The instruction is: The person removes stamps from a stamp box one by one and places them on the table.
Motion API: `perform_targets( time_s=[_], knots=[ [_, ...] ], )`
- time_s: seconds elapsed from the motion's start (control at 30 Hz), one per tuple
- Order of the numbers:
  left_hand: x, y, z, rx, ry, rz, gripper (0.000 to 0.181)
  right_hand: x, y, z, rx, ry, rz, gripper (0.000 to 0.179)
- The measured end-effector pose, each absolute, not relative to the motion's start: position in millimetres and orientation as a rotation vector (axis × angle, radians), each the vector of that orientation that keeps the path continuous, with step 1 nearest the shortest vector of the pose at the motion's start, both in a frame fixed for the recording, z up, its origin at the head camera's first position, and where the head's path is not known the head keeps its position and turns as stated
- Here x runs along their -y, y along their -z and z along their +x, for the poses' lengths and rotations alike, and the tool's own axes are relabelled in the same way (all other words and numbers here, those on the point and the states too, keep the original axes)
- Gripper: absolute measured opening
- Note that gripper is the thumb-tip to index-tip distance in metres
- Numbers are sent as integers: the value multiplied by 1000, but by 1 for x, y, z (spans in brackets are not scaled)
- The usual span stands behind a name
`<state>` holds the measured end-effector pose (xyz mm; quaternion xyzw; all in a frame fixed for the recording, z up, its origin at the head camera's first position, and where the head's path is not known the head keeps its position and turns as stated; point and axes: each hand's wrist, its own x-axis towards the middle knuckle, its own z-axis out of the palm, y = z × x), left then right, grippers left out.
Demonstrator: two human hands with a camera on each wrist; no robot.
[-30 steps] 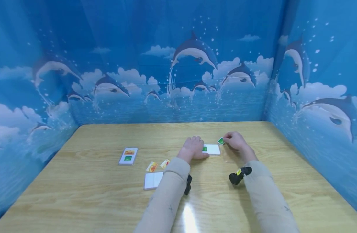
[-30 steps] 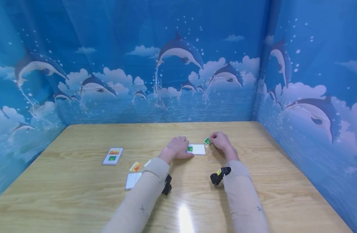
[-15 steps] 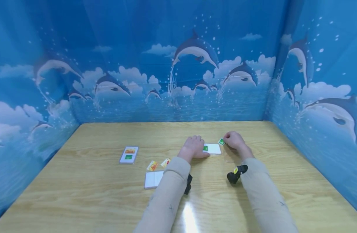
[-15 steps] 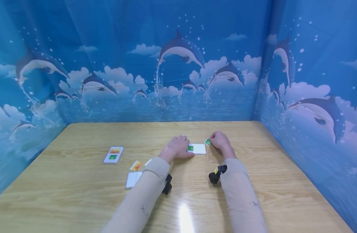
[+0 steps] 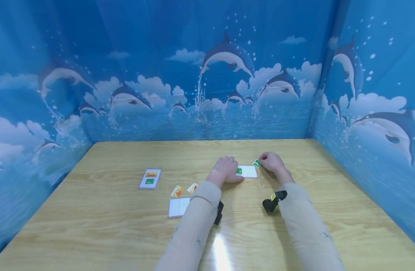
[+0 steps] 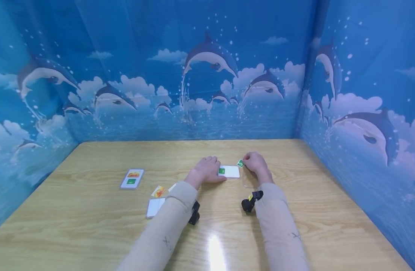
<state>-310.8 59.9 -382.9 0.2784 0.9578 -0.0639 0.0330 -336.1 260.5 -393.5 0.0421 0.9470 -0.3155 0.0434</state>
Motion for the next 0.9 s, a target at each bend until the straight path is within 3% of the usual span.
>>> perform_targets(
  time_s=[0.9],
  knots=[
    [-60, 380, -308, -2941, 215, 849, 68, -257, 397, -333, -2912, 947, 127, 22]
  ],
)
